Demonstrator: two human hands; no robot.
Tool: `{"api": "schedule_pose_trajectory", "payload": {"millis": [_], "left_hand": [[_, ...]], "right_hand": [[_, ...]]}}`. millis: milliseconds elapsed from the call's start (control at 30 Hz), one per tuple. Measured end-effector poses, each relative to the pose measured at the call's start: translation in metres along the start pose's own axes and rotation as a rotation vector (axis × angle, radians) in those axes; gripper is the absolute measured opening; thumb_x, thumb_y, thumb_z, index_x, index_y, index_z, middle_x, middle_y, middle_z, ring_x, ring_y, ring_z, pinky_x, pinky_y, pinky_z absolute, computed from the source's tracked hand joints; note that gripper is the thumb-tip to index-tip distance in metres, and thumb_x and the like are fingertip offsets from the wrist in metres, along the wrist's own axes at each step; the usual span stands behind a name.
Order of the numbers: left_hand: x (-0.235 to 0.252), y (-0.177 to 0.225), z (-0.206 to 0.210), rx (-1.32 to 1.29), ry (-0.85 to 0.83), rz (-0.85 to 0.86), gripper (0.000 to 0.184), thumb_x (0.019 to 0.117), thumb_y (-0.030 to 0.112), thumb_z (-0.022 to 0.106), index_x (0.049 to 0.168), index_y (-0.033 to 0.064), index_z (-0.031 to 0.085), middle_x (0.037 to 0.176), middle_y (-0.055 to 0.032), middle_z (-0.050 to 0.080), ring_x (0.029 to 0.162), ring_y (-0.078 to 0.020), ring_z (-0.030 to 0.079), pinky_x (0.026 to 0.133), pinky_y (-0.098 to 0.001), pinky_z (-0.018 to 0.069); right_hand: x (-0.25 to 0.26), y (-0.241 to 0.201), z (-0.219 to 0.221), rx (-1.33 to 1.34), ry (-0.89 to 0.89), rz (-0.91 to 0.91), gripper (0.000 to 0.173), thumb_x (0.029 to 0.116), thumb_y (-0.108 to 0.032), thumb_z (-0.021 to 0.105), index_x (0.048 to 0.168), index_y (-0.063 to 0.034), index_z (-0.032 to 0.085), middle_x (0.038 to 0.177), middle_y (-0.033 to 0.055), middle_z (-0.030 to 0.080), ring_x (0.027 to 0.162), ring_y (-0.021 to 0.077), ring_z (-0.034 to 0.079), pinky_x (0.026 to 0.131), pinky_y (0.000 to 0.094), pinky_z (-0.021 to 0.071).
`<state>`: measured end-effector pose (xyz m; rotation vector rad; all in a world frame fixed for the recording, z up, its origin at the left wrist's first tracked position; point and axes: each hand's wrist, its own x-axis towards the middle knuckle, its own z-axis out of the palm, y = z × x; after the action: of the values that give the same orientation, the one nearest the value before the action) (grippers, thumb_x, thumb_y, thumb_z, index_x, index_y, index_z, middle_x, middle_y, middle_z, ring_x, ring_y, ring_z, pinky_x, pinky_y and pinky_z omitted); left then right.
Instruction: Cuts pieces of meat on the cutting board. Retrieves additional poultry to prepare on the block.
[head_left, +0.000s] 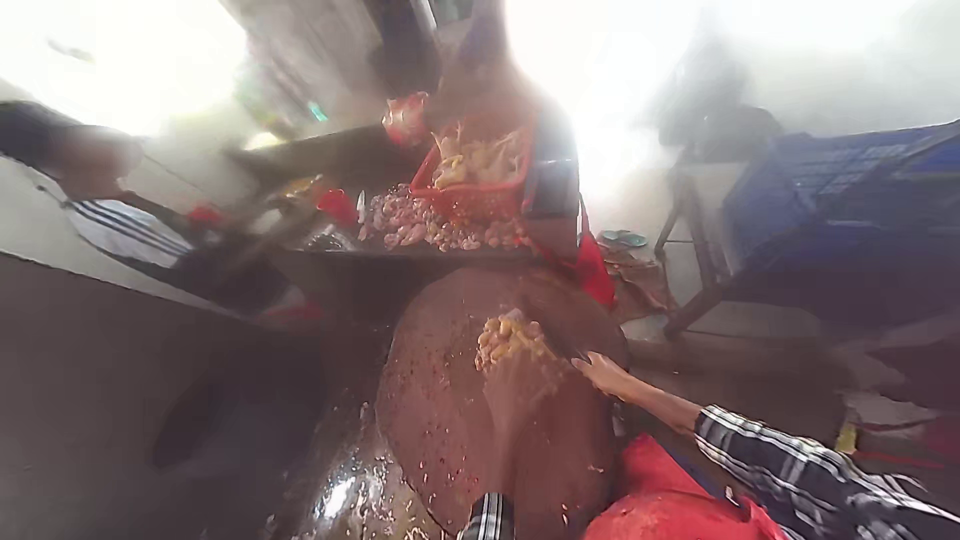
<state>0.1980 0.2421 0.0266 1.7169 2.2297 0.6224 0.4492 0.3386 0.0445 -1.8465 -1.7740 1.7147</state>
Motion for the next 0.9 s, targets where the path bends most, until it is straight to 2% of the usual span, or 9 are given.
{"api": "schedule_pose_trajectory", "payload": {"millis": [67, 133, 267, 400, 467, 600, 700, 800, 900], "left_hand": [[0.014, -0.005, -0.031, -0.096, 0.105, -0.021, 0.059, 0.0857, 0.054, 0.075, 0.134, 0.0204, 0.068, 0.142, -0.0076, 0.061, 0.134, -0.0280, 0.054, 0.112, -0.0550, 0.0437], [0.046, -0.010, -0.059, -0.157, 0.139, -0.119, 0.040, 0.0972, 0.036, 0.066, 0.129, 0.0126, 0.069, 0.129, -0.0097, 0.068, 0.124, -0.0265, 0.061, 0.109, -0.0513, 0.0480], [0.148, -0.006, -0.105, -0.246, 0.112, -0.223, 0.038, 0.1055, 0.029, 0.054, 0.136, 0.0077, 0.063, 0.132, -0.0144, 0.065, 0.123, -0.0267, 0.063, 0.107, -0.0491, 0.0507], [0.286, 0.032, -0.147, -0.100, 0.018, -0.113, 0.039, 0.1071, 0.031, 0.050, 0.138, 0.0094, 0.062, 0.135, -0.0103, 0.066, 0.127, -0.0212, 0.062, 0.111, -0.0440, 0.0481], [0.362, 0.056, -0.168, -0.054, -0.020, -0.079, 0.041, 0.1069, 0.034, 0.050, 0.139, 0.0103, 0.061, 0.135, -0.0109, 0.065, 0.126, -0.0219, 0.062, 0.111, -0.0459, 0.0482], [0.507, 0.104, -0.182, 0.121, 0.016, -0.011, 0.038, 0.1039, 0.038, 0.056, 0.136, 0.0191, 0.063, 0.137, -0.0120, 0.063, 0.127, -0.0333, 0.059, 0.105, -0.0620, 0.0464], [0.607, 0.108, -0.172, 0.314, 0.016, 0.018, 0.054, 0.0977, 0.045, 0.062, 0.146, 0.0215, 0.054, 0.148, -0.0127, 0.055, 0.136, -0.0406, 0.051, 0.104, -0.0691, 0.0443], [0.662, 0.109, -0.155, 0.413, -0.059, -0.027, 0.074, 0.0857, 0.062, 0.069, 0.147, 0.0242, 0.053, 0.151, -0.0097, 0.053, 0.144, -0.0392, 0.043, 0.109, -0.0718, 0.0362], [0.685, 0.097, -0.139, 0.475, -0.075, -0.011, 0.088, 0.0685, 0.065, 0.079, 0.143, 0.0236, 0.054, 0.141, -0.0125, 0.059, 0.133, -0.0391, 0.052, 0.108, -0.0709, 0.0377]], "right_hand": [[0.008, -0.005, -0.018, -0.097, -0.001, -0.111, 0.060, 0.1044, -0.060, 0.043, 0.121, -0.0054, 0.062, 0.101, 0.0178, 0.066, 0.091, 0.0315, 0.067, 0.084, 0.0547, 0.0545], [0.027, -0.018, -0.040, -0.217, -0.009, -0.211, 0.059, 0.1041, -0.061, 0.041, 0.123, -0.0092, 0.061, 0.103, 0.0167, 0.068, 0.098, 0.0324, 0.067, 0.088, 0.0570, 0.0535], [0.085, -0.053, -0.079, -0.346, -0.065, -0.272, 0.060, 0.1043, -0.062, 0.038, 0.135, -0.0147, 0.058, 0.113, 0.0157, 0.070, 0.108, 0.0338, 0.069, 0.093, 0.0607, 0.0538], [0.127, -0.051, -0.100, -0.388, -0.229, -0.242, 0.064, 0.1055, -0.060, 0.036, 0.141, -0.0106, 0.055, 0.123, 0.0198, 0.068, 0.118, 0.0372, 0.065, 0.100, 0.0625, 0.0506], [0.134, -0.048, -0.106, -0.370, -0.281, -0.242, 0.064, 0.1059, -0.059, 0.036, 0.144, -0.0110, 0.054, 0.127, 0.0195, 0.067, 0.121, 0.0359, 0.064, 0.103, 0.0610, 0.0501], [0.134, -0.048, -0.116, -0.387, -0.333, -0.183, 0.062, 0.1059, -0.060, 0.036, 0.145, -0.0148, 0.054, 0.128, 0.0170, 0.068, 0.121, 0.0337, 0.065, 0.103, 0.0591, 0.0510], [0.137, -0.045, -0.113, -0.356, -0.350, -0.158, 0.062, 0.1055, -0.060, 0.038, 0.144, -0.0150, 0.055, 0.125, 0.0167, 0.069, 0.118, 0.0333, 0.067, 0.101, 0.0586, 0.0521], [0.138, -0.042, -0.114, -0.319, -0.375, -0.127, 0.061, 0.1061, -0.058, 0.038, 0.145, -0.0145, 0.055, 0.126, 0.0171, 0.069, 0.120, 0.0328, 0.066, 0.103, 0.0571, 0.0509], [0.141, -0.038, -0.114, -0.285, -0.358, -0.103, 0.061, 0.1057, -0.058, 0.040, 0.144, -0.0144, 0.056, 0.127, 0.0166, 0.069, 0.121, 0.0316, 0.066, 0.105, 0.0569, 0.0504]]}}
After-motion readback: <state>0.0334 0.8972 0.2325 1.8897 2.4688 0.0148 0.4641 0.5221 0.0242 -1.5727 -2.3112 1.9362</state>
